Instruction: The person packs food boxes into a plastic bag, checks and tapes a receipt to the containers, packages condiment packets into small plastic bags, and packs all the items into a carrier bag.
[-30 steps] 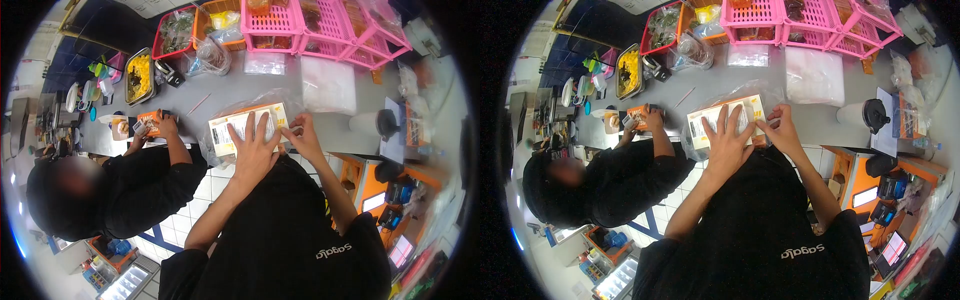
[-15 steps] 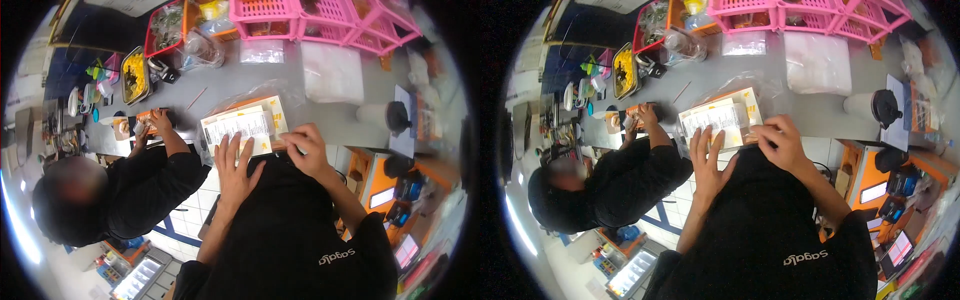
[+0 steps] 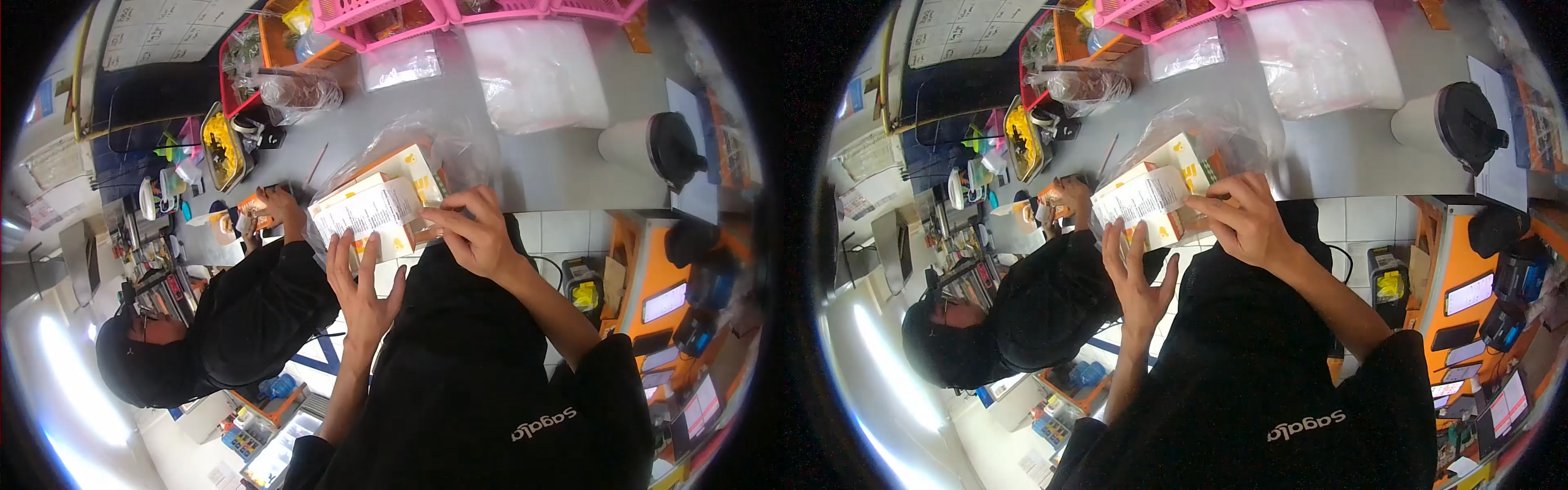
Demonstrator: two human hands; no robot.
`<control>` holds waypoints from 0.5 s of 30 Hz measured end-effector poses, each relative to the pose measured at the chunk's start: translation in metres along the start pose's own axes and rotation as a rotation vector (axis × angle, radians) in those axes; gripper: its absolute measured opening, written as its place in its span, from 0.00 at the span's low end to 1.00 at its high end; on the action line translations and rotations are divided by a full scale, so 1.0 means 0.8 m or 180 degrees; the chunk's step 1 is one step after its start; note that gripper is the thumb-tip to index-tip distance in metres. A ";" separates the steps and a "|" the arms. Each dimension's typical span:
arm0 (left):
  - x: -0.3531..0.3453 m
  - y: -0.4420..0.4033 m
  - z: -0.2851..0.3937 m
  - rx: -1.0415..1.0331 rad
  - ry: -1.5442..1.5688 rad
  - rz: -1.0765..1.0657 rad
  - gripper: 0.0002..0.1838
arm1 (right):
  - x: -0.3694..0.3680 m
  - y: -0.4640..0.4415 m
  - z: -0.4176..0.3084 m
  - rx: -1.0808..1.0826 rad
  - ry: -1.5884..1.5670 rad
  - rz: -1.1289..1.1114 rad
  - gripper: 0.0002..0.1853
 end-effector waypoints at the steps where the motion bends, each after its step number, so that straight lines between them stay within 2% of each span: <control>1: -0.001 0.001 0.001 0.0034 -0.0016 -0.0004 0.43 | 0.000 0.000 0.000 -0.0008 -0.0035 -0.0009 0.24; 15: -0.017 0.009 -0.004 0.0159 0.0038 0.0013 0.48 | -0.003 -0.010 0.000 0.0177 -0.0128 -0.0329 0.25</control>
Point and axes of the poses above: each hand's wrist, its own y-axis away from the middle knuckle, its own x-axis out of the back of the hand, z = x × y, the point moved 6 cm from there along -y, towards the middle knuckle, and after that the axes turned 7 degrees about y, right-handed, at the moved point
